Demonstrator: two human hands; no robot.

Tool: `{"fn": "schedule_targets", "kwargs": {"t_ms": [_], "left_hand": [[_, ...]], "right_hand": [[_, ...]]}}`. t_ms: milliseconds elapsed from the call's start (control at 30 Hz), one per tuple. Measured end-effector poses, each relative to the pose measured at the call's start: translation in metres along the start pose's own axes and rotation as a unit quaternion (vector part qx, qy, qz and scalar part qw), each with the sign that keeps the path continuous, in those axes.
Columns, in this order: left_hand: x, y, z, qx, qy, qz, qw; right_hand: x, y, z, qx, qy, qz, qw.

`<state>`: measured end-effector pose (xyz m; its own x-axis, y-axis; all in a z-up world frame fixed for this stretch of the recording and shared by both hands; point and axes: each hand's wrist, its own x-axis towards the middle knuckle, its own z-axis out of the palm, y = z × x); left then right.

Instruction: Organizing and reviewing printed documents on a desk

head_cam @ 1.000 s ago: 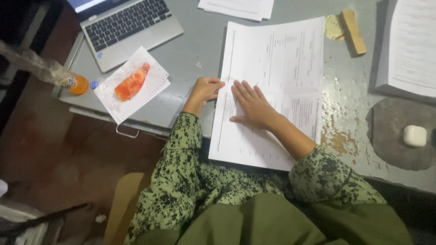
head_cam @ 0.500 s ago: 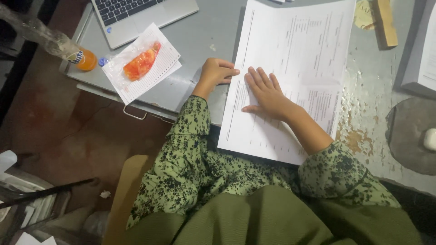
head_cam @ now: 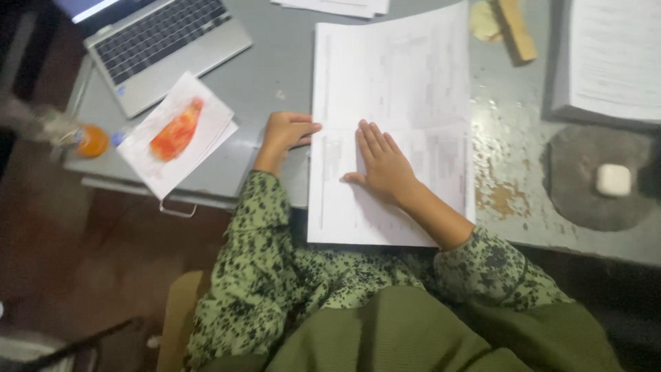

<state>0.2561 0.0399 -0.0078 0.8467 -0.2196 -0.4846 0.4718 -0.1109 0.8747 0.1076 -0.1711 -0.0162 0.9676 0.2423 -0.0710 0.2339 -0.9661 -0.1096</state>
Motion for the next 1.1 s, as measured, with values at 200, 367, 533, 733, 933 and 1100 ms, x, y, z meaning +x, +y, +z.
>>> {"fn": "schedule_targets", "kwargs": {"t_ms": [200, 367, 533, 733, 933, 1100], "left_hand": [[0.009, -0.012, -0.004, 0.015, 0.014, 0.000, 1.000], [-0.014, 0.012, 0.002, 0.033, 0.022, -0.008, 0.999], [0.004, -0.006, 0.005, 0.035, 0.034, -0.005, 0.999], [0.052, -0.041, -0.019, -0.011, 0.021, 0.101, 0.995], [0.062, 0.008, -0.016, 0.145, 0.053, 0.065, 0.986], [0.067, 0.037, -0.021, 0.053, 0.072, 0.031, 0.995]], "right_hand": [[-0.058, 0.047, -0.021, -0.046, 0.041, 0.096, 0.993], [-0.078, 0.076, -0.026, -0.071, 0.046, 0.140, 0.987], [-0.092, 0.108, -0.020, -0.097, 0.074, 0.141, 0.982], [-0.080, 0.133, -0.016, -0.073, 0.148, 0.023, 0.986], [-0.058, 0.134, -0.005, -0.148, 0.146, 0.055, 0.977], [-0.032, 0.111, -0.032, -0.089, 0.083, 0.113, 0.986]]}}
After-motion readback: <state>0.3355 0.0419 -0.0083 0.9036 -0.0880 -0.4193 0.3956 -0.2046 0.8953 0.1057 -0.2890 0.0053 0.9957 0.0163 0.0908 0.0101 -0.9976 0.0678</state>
